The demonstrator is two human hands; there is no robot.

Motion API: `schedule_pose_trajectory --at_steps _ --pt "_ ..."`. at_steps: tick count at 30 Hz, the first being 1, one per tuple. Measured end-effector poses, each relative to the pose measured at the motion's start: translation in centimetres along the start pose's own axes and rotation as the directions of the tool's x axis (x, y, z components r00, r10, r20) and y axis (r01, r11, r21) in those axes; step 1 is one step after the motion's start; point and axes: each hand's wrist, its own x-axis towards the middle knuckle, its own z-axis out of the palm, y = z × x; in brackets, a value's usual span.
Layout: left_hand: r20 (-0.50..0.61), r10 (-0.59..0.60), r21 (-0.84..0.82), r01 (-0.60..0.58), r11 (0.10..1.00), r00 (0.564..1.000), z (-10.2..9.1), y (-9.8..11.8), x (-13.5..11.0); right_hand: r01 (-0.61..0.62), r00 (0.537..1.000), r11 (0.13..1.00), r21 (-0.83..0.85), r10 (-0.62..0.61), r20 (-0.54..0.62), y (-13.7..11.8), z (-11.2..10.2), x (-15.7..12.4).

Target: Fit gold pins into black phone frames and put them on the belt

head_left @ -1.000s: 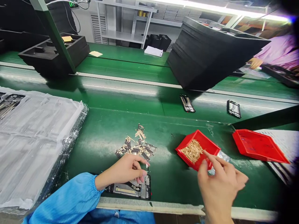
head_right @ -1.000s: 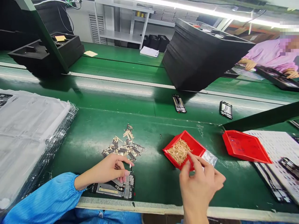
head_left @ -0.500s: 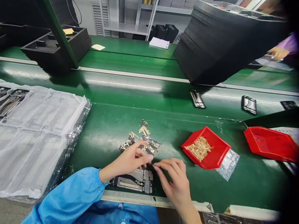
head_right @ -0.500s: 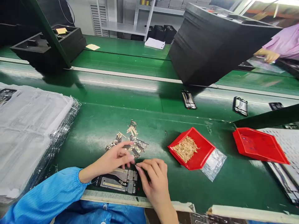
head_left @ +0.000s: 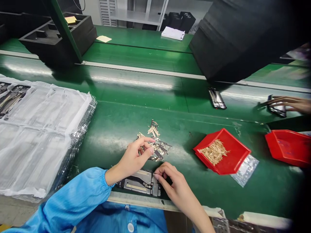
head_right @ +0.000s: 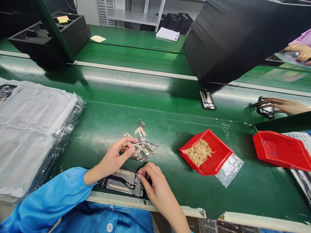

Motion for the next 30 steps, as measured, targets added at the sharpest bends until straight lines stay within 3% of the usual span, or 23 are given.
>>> schedule_pose_trajectory --at_steps 10,21,24,27,30 --pt "0.023 0.018 0.067 -0.019 0.998 1.0 0.0 0.1 0.0 -0.01 0.999 0.999 -0.046 0.012 0.045 -0.2 -0.3 0.1" --pt "0.027 0.054 0.089 -0.056 0.994 0.998 0.1 -0.2 0.2 0.126 0.992 0.978 -0.167 -0.127 0.005 0.0 0.2 -0.1" --pt "0.055 0.065 0.102 -0.07 0.992 0.996 -0.3 0.7 0.2 0.109 0.989 0.965 -0.238 -0.128 -0.068 0.3 0.9 -0.9" --pt "0.116 0.081 0.303 -0.113 0.946 0.99 -0.9 1.9 -1.4 0.053 0.986 0.966 -0.253 -0.091 -0.143 0.4 1.5 -1.7" --pt "0.15 -0.018 0.657 -0.086 0.749 0.989 -1.2 2.2 -4.8 0.036 0.986 0.98 -0.198 -0.068 -0.153 0.4 1.8 -2.2"
